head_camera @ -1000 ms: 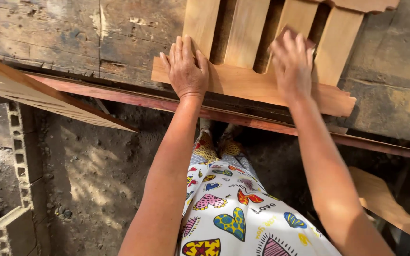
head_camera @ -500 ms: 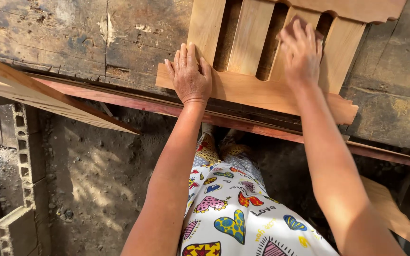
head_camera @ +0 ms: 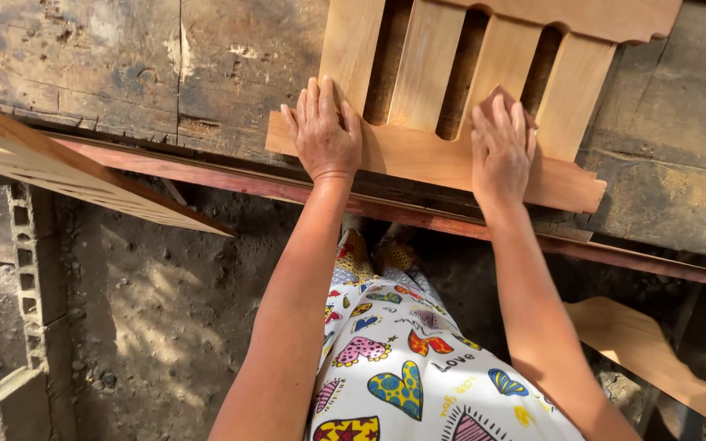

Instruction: The person sands a wooden chair backrest with a sanding block. They smooth the flat surfaces and the edges of the slats, moving the block back and forth across the wood.

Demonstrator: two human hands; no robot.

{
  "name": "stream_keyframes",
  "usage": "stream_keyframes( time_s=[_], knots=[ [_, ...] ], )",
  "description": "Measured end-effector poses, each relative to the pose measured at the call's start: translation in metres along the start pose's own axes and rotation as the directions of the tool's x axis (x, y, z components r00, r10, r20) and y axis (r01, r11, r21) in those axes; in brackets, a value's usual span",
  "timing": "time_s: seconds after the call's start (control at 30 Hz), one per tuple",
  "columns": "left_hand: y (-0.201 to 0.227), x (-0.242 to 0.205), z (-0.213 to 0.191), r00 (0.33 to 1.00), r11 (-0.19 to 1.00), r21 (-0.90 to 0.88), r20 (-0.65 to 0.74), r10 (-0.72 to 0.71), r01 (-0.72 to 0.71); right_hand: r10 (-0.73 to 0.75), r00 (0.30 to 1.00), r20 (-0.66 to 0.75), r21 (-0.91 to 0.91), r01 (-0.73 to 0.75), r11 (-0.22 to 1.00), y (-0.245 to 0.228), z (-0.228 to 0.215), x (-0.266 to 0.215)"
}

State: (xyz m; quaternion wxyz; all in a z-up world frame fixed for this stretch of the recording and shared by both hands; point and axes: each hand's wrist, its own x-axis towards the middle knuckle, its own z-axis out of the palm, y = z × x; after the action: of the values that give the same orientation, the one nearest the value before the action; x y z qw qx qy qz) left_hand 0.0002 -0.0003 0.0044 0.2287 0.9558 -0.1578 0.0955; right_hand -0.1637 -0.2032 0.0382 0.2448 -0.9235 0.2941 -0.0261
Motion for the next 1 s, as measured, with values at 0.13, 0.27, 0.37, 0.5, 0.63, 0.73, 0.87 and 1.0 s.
stream_keyframes(
  time_s=[0.13,0.27,0.37,0.5,0.63,0.73,0.87,1.0],
  knots=[
    [-0.005,-0.004,0.005,1.0,1.0,0.022,-0.031,-0.003,0.004,-0.038,0.988,-0.151,-0.023,0.035,0.999,0.007,0.005,0.061],
    [-0.001,-0.002,-0.003,1.0,1.0,0.014,0.001,-0.008,0.008,-0.005,0.996,-0.093,0.046,0.01,0.999,0.011,-0.002,0.081],
    [-0.001,-0.001,-0.001,1.0,0.999,0.036,-0.009,-0.001,0.002,0.016,0.997,-0.071,0.023,-0.014,1.0,-0.012,-0.01,0.062],
    [-0.002,0.0,0.001,1.0,0.999,0.032,-0.026,0.0,0.001,-0.005,0.998,0.07,0.039,0.002,0.999,-0.028,-0.007,-0.003],
    [-0.002,-0.004,-0.003,0.999,1.0,0.016,-0.039,0.002,-0.002,-0.186,0.982,-0.036,-0.05,0.184,0.982,0.006,0.017,-0.029],
    [0.0,0.001,0.0,1.0,1.0,0.0,-0.024,0.003,-0.003,-0.248,0.967,-0.057,-0.053,0.245,0.968,-0.009,0.0,0.002],
    [-0.002,-0.004,0.001,1.0,1.0,0.015,-0.009,-0.005,0.006,-0.267,0.959,-0.097,-0.06,0.262,0.963,0.002,0.006,0.062],
    [-0.002,-0.004,0.001,0.999,0.999,-0.005,0.027,-0.034,0.034,-0.187,0.982,-0.022,0.028,0.188,0.982,0.0,0.0,0.083]
  ],
)
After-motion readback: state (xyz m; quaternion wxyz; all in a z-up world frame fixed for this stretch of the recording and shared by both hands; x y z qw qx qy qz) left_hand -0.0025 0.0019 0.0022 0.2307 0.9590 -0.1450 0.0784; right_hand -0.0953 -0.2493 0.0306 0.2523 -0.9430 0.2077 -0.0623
